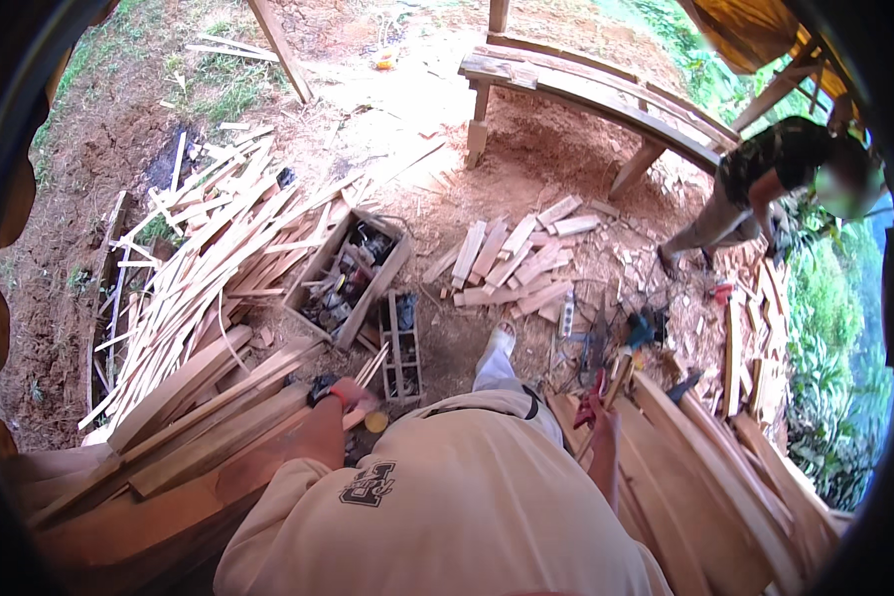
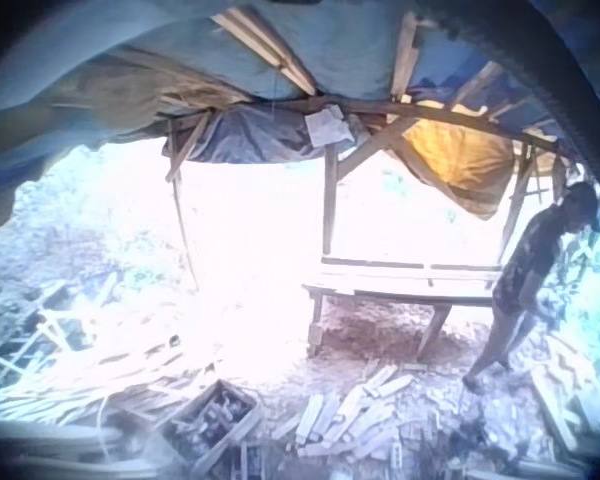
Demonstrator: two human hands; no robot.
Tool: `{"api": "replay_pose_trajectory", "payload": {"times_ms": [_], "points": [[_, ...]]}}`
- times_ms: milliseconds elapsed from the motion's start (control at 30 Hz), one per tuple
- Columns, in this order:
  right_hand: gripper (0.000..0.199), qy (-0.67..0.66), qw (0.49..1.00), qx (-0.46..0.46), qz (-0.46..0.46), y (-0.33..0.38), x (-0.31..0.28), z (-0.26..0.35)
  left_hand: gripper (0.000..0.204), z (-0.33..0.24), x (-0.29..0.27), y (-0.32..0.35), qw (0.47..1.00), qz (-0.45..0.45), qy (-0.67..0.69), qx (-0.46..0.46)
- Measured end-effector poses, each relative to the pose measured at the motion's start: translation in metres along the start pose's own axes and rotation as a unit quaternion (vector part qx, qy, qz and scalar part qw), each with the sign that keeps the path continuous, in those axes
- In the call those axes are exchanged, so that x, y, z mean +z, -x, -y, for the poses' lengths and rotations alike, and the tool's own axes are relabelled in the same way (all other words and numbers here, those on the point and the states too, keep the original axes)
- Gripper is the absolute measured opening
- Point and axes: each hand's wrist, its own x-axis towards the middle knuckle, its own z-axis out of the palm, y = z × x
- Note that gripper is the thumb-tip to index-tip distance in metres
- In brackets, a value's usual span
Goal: The person sits on the ground and uses a hand saw to cut a small wooden plank into smaller pieces. They then stand up, walk to a wooden workbench, and continue sawing another plank into smaller sections.
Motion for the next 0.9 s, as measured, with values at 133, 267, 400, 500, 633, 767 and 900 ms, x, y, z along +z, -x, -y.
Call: {"api": "replay_pose_trajectory", "payload": {"times_ms": [133, 267, 400, 500, 633, 767, 900], "points": [[0.022, 0.071, 0.997, 0.005, 0.010, -0.077, 0.062, 0.095, 0.033, -0.032, -0.018, 0.021, 0.975, 0.047, 0.162, -0.147], [0.020, 0.087, 0.994, -0.016, 0.060, -0.174, 0.109, 0.154, 0.036, -0.071, -0.049, 0.010, 0.951, 0.018, 0.283, -0.125], [0.016, 0.085, 0.992, -0.074, 0.051, -0.219, 0.190, 0.211, 0.034, -0.100, -0.077, -0.015, 0.949, 0.001, 0.285, -0.133], [0.013, 0.098, 0.983, -0.140, 0.070, -0.258, 0.231, 0.238, 0.025, -0.158, -0.139, -0.012, 0.984, -0.003, 0.136, -0.118], [0.018, 0.181, 0.965, -0.191, 0.026, -0.314, 0.287, 0.261, 0.022, -0.109, -0.174, -0.114, 0.927, 0.132, 0.268, -0.225], [0.027, 0.321, 0.885, -0.328, -0.082, -0.366, 0.329, 0.265, 0.031, -0.159, -0.294, -0.212, 0.972, 0.101, 0.159, -0.141], [0.027, 0.380, 0.861, -0.296, -0.162, -0.375, 0.393, 0.307, 0.048, -0.235, -0.410, -0.291, 0.994, 0.019, 0.087, -0.056]]}}
